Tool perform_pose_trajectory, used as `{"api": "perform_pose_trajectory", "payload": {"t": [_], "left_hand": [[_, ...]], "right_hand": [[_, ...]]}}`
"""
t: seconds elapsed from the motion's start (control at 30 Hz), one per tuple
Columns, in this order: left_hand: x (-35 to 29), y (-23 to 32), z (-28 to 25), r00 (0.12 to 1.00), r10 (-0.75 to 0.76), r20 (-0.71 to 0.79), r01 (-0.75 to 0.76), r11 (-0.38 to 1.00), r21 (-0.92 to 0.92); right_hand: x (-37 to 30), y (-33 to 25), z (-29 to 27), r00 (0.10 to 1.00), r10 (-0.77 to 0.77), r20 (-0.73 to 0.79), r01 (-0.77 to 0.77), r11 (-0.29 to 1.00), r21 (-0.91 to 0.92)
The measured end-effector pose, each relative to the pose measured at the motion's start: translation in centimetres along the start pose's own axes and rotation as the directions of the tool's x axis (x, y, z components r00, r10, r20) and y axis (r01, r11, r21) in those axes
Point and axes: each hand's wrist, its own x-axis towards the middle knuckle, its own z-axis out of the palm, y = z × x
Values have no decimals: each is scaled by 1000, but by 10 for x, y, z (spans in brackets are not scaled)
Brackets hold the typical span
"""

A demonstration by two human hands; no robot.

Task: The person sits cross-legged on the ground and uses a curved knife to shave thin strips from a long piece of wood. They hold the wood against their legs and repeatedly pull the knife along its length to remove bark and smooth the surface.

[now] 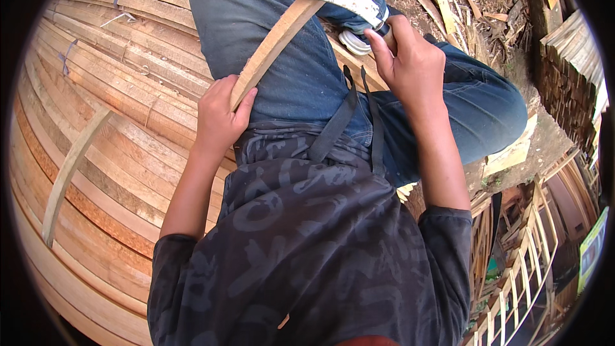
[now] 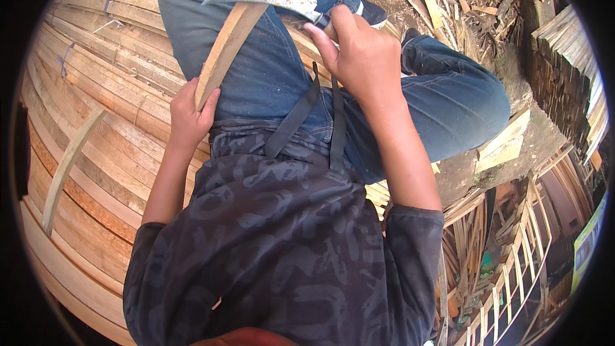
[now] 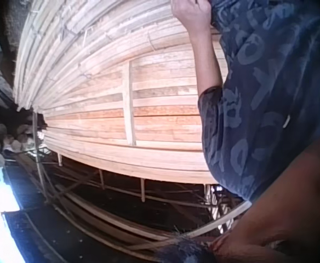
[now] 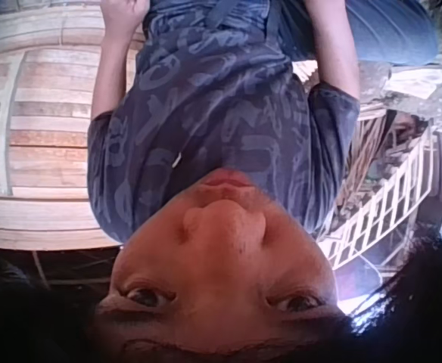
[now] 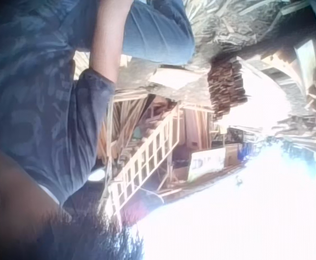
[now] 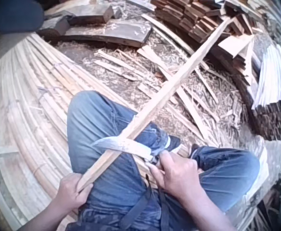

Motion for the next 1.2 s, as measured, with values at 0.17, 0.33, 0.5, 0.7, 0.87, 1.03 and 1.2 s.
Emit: {"api": "perform_pose_trajectory", "payload": {"t": [0.17,0.33,0.5,0.7,0.87,1.03,1.2], "left_hand": [[1,2,0,1000,15,10,-15,999,37],[1,3,2,1000,10,-10,-10,999,50],[1,3,3,999,44,-18,-42,996,76],[-1,2,-2,1000,16,12,-17,997,80],[2,2,3,999,44,-28,-42,997,67],[-1,10,7,999,17,-50,-11,992,126],[-5,16,14,996,27,-90,-9,979,204]], "right_hand": [[-3,-6,-1,989,-73,130,79,996,-45],[6,1,-1,985,-160,72,167,979,-114],[5,-13,0,969,-221,112,230,971,-71],[36,87,-45,937,292,-194,-339,894,-294],[25,130,-60,815,468,-343,-528,842,-107],[27,87,-21,896,316,-312,-289,948,129],[24,62,-1,983,66,-169,-41,988,149]]}}
